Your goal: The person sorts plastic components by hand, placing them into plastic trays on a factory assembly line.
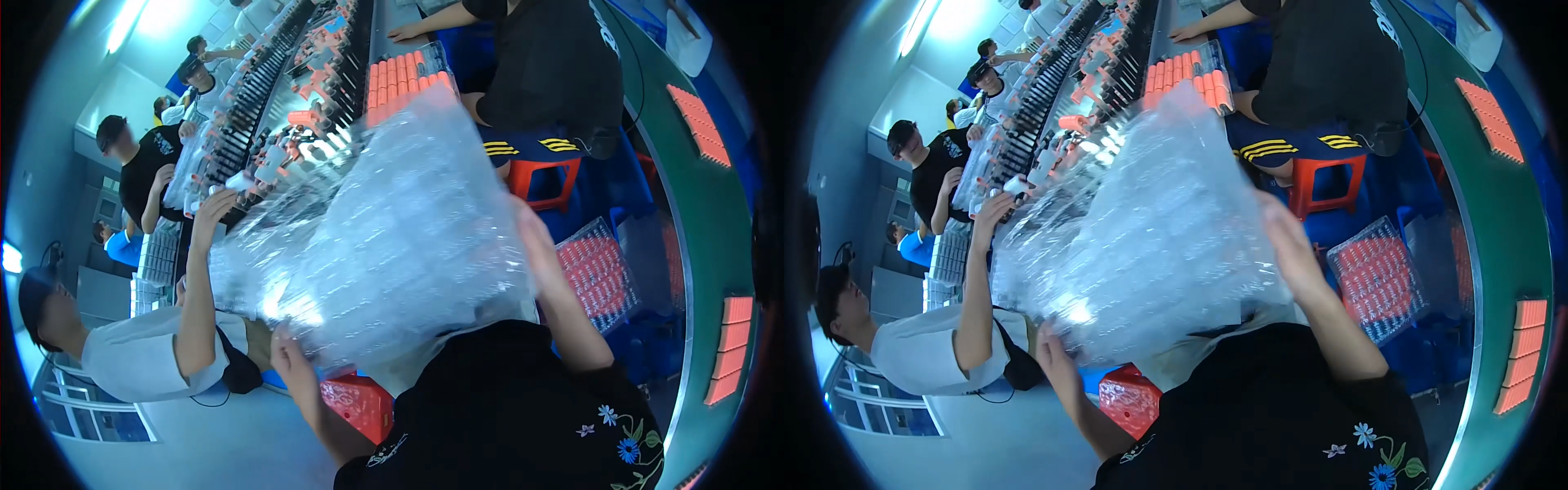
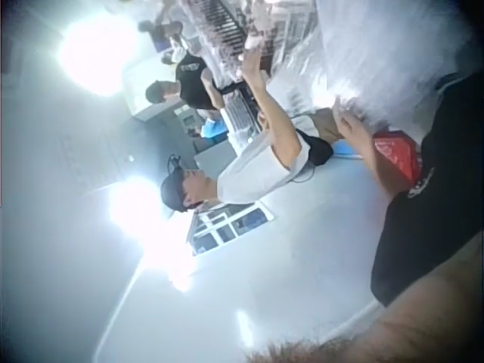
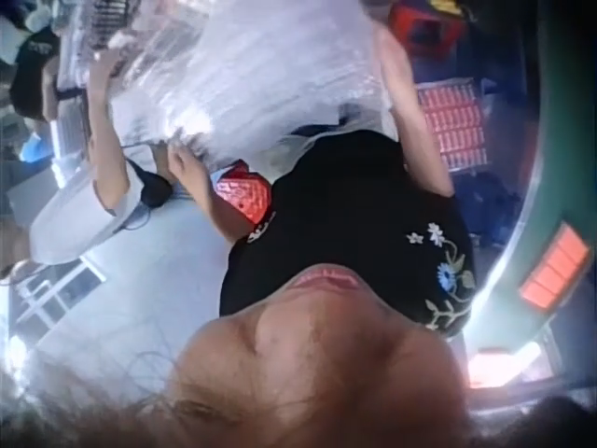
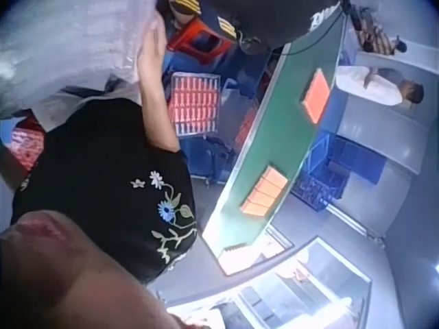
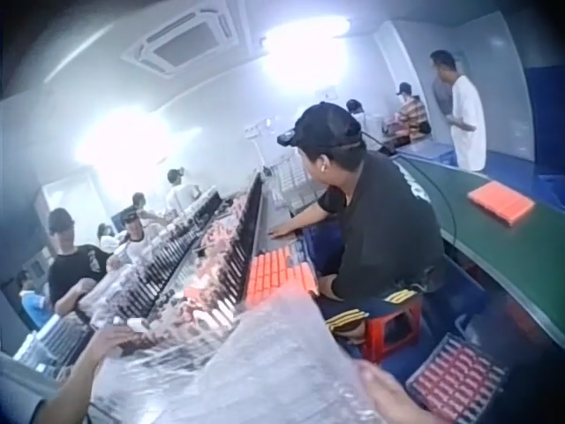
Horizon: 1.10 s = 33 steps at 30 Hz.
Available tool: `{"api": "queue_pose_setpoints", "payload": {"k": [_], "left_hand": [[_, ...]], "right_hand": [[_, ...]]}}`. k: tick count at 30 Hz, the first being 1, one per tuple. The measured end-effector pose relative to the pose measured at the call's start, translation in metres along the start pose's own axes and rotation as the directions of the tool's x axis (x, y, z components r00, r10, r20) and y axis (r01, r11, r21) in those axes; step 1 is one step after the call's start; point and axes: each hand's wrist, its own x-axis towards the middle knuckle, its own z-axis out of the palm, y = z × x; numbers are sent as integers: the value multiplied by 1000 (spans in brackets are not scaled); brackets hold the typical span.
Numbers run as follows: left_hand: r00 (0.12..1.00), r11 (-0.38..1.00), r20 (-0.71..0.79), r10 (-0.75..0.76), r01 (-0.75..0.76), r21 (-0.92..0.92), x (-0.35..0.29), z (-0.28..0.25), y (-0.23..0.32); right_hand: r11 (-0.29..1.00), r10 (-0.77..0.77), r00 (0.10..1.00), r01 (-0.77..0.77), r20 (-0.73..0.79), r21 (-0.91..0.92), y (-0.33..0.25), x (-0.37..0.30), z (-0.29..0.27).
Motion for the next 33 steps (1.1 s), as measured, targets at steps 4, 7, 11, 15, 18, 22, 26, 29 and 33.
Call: {"api": "queue_pose_setpoints", "payload": {"k": [4, 7, 11, 15, 18, 22, 26, 29, 33], "left_hand": [[956, 987, 276, -97, 128, -96, -39, 45, 13], [941, 990, 332, -63, 100, -94, -56, 82, 11], [891, 995, 454, -4, 50, -89, -89, 121, 41], [774, 997, 630, 64, -16, -81, -135, 169, 65], [617, 999, 787, -14, 39, -13, -186, 204, 71], [370, 966, 917, 148, -252, -54, -219, 259, 38], [229, 975, 973, -35, -206, 84, -224, 300, -10], [84, 918, 996, -5, -394, 37, -218, 333, -31], [-7, 973, 977, -215, 80, 215, -226, 381, -30]], "right_hand": [[975, 80, 989, -51, -128, 215, -6, -40, -68], [987, 69, 919, -7, -389, 159, -15, -86, -114], [991, 3, 814, 73, -581, 108, -13, -172, -177], [982, -66, 648, 176, -759, 65, -12, -232, -226], [977, -89, 540, 212, -837, 33, 5, -282, -238], [977, -72, 476, 212, -876, 35, 35, -353, -275], [983, -38, 501, 174, -865, 58, 87, -385, -282], [989, 4, 528, 122, -849, 80, 127, -404, -270], [994, 61, 564, 36, -824, 98, 150, -401, -291]]}}
